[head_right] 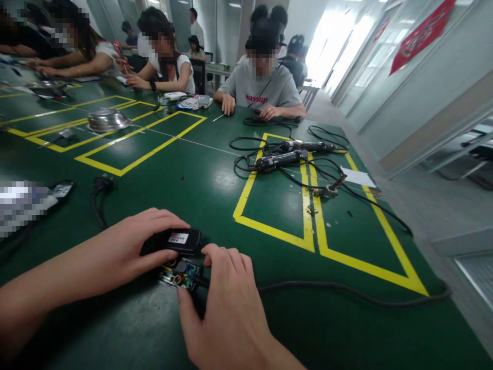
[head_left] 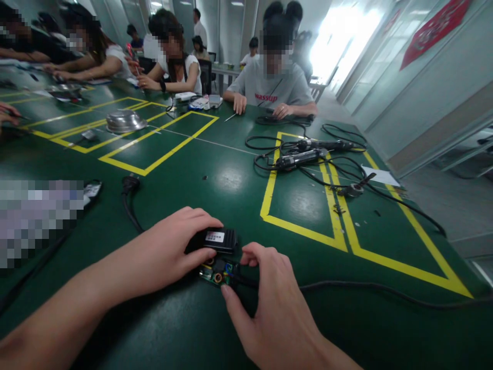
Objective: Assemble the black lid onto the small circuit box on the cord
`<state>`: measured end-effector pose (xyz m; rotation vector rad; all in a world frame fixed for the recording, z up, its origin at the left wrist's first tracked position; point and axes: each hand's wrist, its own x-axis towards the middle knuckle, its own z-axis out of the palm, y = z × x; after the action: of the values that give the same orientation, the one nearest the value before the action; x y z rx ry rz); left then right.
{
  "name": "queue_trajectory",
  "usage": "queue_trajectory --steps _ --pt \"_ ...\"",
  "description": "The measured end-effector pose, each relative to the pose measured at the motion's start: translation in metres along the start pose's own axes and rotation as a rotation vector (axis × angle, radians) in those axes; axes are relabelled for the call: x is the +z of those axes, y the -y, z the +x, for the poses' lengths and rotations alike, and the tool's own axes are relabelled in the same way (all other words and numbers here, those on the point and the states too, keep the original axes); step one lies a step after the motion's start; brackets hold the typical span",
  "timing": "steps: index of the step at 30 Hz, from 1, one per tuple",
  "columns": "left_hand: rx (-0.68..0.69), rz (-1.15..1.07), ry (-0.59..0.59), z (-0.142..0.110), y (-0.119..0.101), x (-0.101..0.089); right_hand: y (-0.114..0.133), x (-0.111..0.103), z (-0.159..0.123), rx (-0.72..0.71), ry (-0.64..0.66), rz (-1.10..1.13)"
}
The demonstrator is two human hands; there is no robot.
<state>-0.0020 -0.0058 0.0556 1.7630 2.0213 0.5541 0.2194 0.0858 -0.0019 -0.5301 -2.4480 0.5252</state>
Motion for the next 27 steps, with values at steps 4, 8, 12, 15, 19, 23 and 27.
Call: queue_trajectory --steps 4,8,12,15,19,23,27 --pt "0.004 0.036 0.008 0.004 0.006 0.007 0.0 -0.001 0.001 -0.047 0.011 0.002" --pt "-0.003 0.043 0.017 0.003 0.009 0.009 -0.001 -0.001 0.002 -0.055 0.049 0.004" --pt "0.005 0.038 0.034 0.001 0.013 0.009 0.0 0.0 0.001 -0.036 0.088 0.011" --pt "0.018 0.036 0.003 -0.002 0.013 0.004 0.0 0.0 0.001 -0.027 0.092 0.016" --pt "-0.038 0.065 0.039 -0.01 0.01 -0.009 -0.001 -0.001 0.001 -0.024 0.094 0.024" --pt "-0.079 0.075 0.178 -0.018 0.008 -0.016 -0.001 -0.001 0.0 -0.012 0.085 0.025" --pt "-0.091 0.04 0.26 -0.017 0.008 -0.016 -0.003 0.0 -0.002 -0.009 0.089 0.028"
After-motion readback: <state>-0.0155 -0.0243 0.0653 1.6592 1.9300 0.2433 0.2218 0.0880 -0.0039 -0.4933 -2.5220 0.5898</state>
